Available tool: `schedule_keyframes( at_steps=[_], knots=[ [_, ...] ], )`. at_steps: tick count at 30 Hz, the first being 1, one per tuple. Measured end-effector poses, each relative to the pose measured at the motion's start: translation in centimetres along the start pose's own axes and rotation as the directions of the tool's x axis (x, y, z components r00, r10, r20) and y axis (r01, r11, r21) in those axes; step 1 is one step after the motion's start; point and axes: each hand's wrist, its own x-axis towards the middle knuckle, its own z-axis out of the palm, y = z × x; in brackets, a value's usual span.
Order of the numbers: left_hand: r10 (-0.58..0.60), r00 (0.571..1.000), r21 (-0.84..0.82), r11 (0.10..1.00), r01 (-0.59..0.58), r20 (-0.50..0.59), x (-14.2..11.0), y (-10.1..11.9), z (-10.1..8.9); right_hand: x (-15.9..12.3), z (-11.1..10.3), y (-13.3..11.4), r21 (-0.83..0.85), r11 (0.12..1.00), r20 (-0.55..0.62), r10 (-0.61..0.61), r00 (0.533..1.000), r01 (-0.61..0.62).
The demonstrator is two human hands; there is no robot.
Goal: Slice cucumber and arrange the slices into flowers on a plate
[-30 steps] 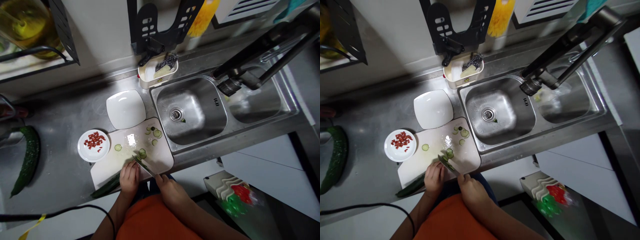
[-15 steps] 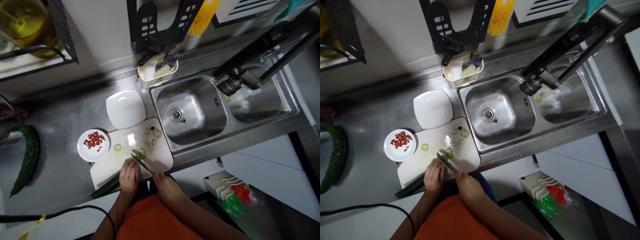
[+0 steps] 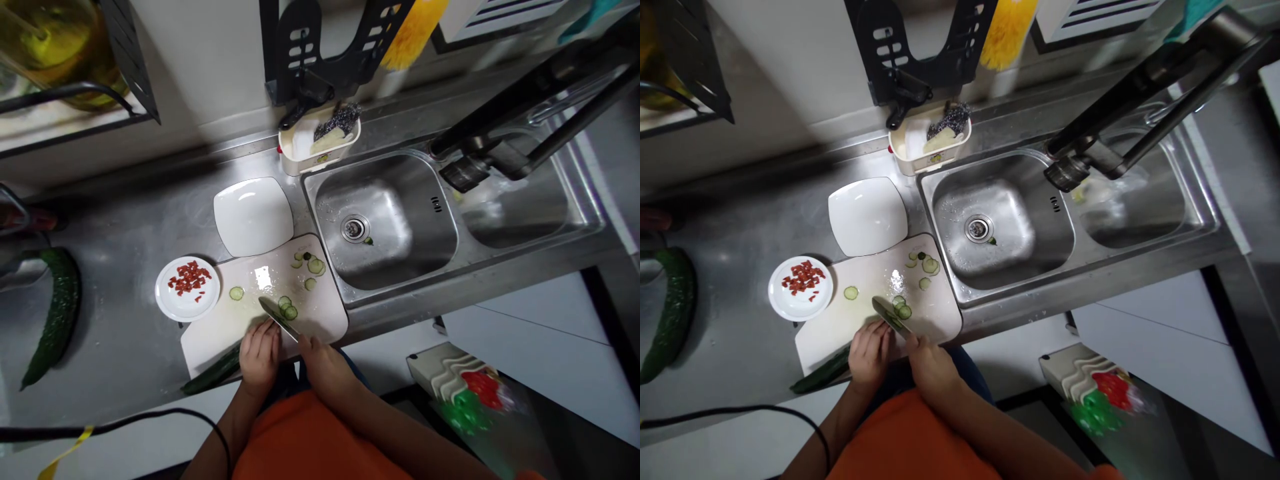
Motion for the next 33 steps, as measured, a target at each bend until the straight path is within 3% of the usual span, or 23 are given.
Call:
schedule_keyframes(
  at_steps=[12,33],
  knots=[
    [-0.011,0.998,0.059,0.998,0.008,0.058,-0.2,0.2,-0.7,0.4,1.0,1.1,0.056,0.998,-0.071,-0.016,0.997,0.02],
    [-0.033,0.998,-0.022,0.999,0.034,0.051,0.6,-0.6,-1.5,-2.7,-1.4,0.7,-0.017,1.0,0.008,0.0,1.0,0.0]
  ],
)
